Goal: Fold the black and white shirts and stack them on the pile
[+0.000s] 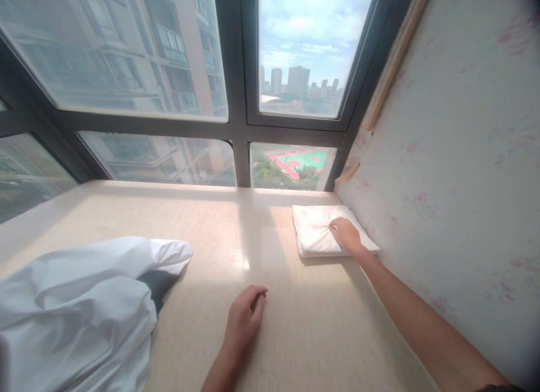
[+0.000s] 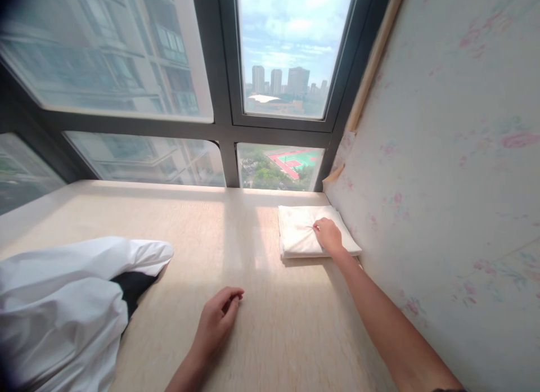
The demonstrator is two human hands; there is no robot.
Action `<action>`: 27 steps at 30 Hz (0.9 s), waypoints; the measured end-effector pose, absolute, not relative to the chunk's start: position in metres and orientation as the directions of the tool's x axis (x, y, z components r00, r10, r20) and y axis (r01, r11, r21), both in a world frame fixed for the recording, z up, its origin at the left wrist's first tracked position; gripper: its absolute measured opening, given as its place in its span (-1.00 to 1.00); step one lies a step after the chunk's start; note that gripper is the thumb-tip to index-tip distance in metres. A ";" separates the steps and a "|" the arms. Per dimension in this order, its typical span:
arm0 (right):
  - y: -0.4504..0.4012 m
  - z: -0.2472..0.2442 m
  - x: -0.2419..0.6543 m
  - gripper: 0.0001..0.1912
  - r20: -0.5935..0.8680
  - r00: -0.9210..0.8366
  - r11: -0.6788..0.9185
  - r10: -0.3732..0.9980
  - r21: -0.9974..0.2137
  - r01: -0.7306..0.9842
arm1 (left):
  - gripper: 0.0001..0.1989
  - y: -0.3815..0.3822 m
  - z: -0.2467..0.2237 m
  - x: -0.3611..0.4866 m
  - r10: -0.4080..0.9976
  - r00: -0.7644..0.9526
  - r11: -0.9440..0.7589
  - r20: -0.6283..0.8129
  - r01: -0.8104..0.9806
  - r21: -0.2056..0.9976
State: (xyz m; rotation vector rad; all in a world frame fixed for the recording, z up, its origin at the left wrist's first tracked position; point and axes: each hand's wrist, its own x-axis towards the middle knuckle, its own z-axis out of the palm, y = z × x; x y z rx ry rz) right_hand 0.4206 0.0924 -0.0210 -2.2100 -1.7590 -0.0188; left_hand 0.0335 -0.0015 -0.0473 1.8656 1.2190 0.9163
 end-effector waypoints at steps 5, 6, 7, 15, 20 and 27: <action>0.088 -0.002 0.424 -0.71 0.259 0.289 -0.231 0.922 -0.232 0.945 | -0.79 0.000 -0.048 0.031 0.942 0.281 -0.293 0.184 0.419 0.859; 0.088 0.004 0.425 -0.70 0.275 0.306 -0.245 0.912 -0.232 0.941 | -0.79 0.001 -0.049 0.032 0.938 0.289 -0.305 0.192 0.427 0.851; 0.088 0.013 0.426 -0.70 0.295 0.322 -0.259 0.900 -0.233 0.937 | -0.79 0.001 -0.050 0.033 0.935 0.296 -0.315 0.197 0.433 0.844; 0.081 0.130 0.411 -0.77 0.643 0.272 -0.085 0.716 -0.306 0.948 | -0.78 0.000 -0.057 0.032 0.925 0.328 -0.337 0.192 0.476 0.812; 0.063 0.220 0.371 -0.77 0.826 0.331 0.314 0.456 -0.497 0.809 | -0.78 -0.003 -0.055 0.032 0.919 0.334 -0.356 0.211 0.466 0.810; 0.045 0.190 0.288 -0.67 0.598 0.291 0.376 0.747 -0.740 0.557 | -0.72 0.000 -0.052 0.015 0.957 0.070 -0.280 0.281 0.469 0.838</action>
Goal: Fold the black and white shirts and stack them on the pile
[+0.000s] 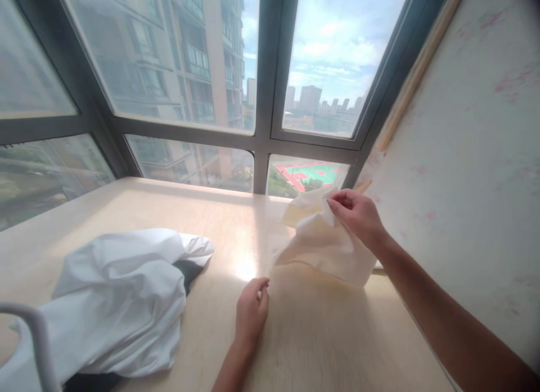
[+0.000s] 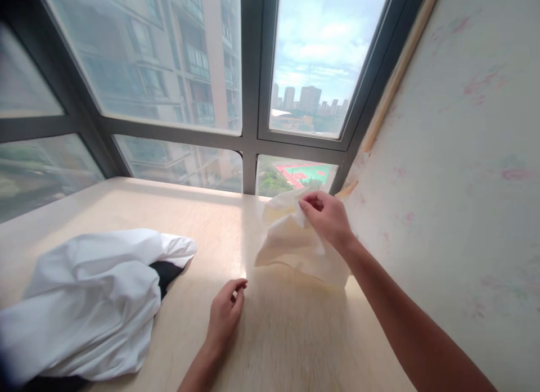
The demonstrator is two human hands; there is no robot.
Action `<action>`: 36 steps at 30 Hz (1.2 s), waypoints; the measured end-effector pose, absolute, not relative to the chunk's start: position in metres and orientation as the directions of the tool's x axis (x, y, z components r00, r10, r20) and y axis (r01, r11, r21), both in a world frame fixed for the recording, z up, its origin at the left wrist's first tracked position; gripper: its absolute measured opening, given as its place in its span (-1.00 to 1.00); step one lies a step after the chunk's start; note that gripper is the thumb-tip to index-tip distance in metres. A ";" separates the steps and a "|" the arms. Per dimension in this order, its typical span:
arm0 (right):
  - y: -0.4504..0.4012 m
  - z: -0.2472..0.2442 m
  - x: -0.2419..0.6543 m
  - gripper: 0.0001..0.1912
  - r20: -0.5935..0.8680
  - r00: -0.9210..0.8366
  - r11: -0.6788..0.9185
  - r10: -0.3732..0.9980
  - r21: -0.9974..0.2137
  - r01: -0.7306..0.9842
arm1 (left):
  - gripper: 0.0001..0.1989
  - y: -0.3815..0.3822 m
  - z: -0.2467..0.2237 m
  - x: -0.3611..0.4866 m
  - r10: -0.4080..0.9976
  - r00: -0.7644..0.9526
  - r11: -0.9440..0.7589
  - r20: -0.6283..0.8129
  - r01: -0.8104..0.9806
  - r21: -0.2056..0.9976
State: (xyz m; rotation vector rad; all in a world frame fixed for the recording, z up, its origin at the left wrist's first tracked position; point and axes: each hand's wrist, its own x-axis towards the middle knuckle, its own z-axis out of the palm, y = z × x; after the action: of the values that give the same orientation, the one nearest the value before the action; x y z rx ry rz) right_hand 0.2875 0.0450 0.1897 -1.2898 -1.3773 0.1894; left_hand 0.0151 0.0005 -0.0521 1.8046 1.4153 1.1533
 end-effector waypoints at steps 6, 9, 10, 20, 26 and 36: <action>0.028 0.143 0.252 -0.68 0.532 0.277 0.333 0.800 -0.778 0.532 | -0.71 0.007 -0.047 -0.001 0.946 -0.171 -0.191 0.274 0.390 0.901; 0.016 0.121 0.244 -0.66 0.407 0.108 0.291 0.907 -0.791 0.538 | -0.68 0.006 -0.046 0.000 0.943 -0.180 -0.196 0.279 0.375 0.906; 0.013 0.111 0.244 -0.65 0.320 0.008 0.266 0.947 -0.800 0.537 | -0.68 0.005 -0.045 0.000 0.939 -0.185 -0.205 0.290 0.377 0.903; -0.046 -0.032 0.361 -0.53 0.093 0.547 -0.198 0.832 -0.872 0.448 | -0.54 -0.030 0.022 0.019 0.915 0.150 -0.371 0.375 0.679 0.634; -0.077 -0.078 0.392 -0.54 0.146 0.661 -0.332 0.736 -0.773 0.541 | -0.50 -0.042 0.031 0.085 0.903 0.394 -0.428 0.169 0.799 0.422; -0.075 -0.077 0.393 -0.57 0.138 0.615 -0.344 0.776 -0.725 0.597 | -0.70 0.053 0.062 0.036 0.995 -0.009 -0.096 0.096 -0.068 0.993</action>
State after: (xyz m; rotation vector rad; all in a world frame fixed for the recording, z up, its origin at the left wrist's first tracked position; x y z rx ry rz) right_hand 0.3930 -0.0748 -0.0770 -2.0656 -1.0770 0.2960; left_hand 0.0355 0.0525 0.0621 1.2256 1.1151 1.3151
